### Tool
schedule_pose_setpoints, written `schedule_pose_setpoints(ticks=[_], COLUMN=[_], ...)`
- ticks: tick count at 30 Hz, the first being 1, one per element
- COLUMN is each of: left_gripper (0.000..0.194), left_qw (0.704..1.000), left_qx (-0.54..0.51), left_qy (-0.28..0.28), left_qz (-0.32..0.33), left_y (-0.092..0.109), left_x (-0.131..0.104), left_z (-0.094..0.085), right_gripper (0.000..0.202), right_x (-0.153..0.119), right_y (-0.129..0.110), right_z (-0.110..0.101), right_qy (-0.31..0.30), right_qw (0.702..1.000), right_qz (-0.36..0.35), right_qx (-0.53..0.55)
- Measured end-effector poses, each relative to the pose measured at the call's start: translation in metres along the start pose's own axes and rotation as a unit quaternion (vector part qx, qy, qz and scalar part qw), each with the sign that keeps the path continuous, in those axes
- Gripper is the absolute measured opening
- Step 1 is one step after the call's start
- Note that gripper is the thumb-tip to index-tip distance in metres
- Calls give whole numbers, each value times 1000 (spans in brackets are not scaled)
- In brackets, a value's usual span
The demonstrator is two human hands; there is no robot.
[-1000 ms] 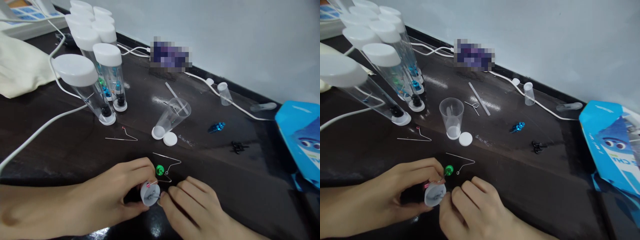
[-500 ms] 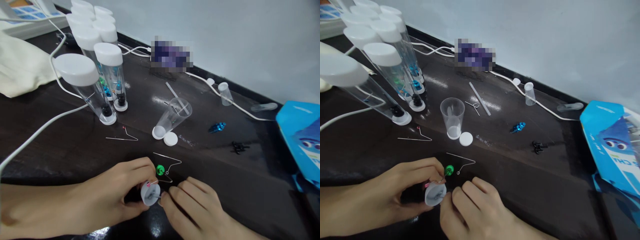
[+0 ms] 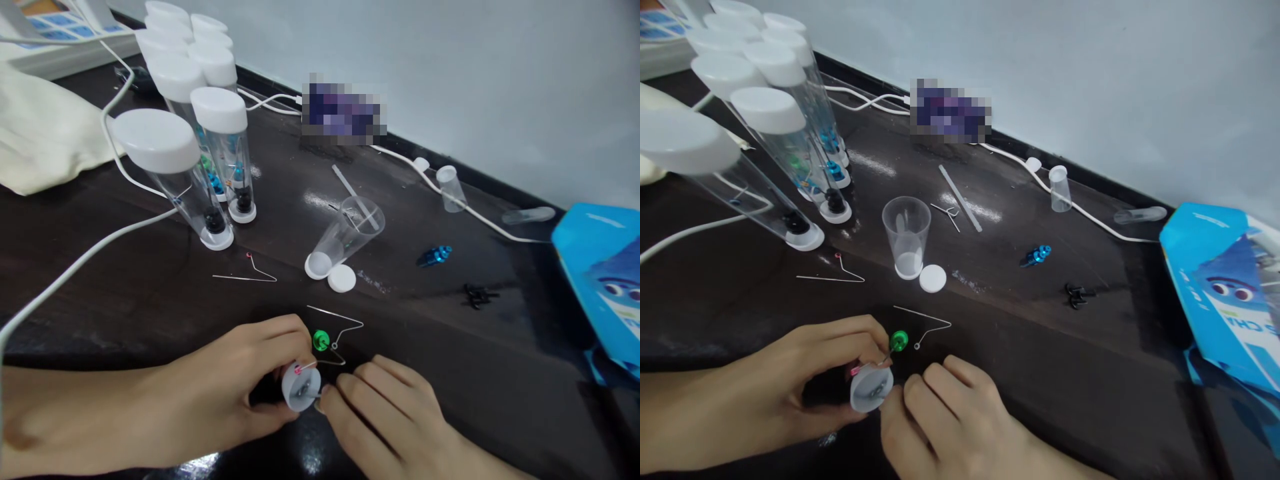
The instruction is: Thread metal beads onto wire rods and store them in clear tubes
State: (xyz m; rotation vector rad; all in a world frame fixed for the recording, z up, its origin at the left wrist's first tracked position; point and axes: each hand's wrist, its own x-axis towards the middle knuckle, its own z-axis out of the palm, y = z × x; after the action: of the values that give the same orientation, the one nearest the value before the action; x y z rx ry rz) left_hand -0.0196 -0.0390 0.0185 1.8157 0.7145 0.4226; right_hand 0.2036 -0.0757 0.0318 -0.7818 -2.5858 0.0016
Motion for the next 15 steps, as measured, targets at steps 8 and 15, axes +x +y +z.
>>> schedule_pose_setpoints(ticks=[8, 15], left_gripper=[15, 13], left_qw=[1000, 1000], left_qx=[8, 12], left_qy=[2, -16], left_qz=[-6, -13], left_y=[1, 0], left_x=[0, 1], left_z=[0, -2], right_gripper=[29, 33], right_x=[-2, 0], right_y=[-2, -2], right_z=[3, 1], right_qy=[9, 38], right_qw=[1000, 998], right_qz=[-3, -4], right_qx=[-8, -42])
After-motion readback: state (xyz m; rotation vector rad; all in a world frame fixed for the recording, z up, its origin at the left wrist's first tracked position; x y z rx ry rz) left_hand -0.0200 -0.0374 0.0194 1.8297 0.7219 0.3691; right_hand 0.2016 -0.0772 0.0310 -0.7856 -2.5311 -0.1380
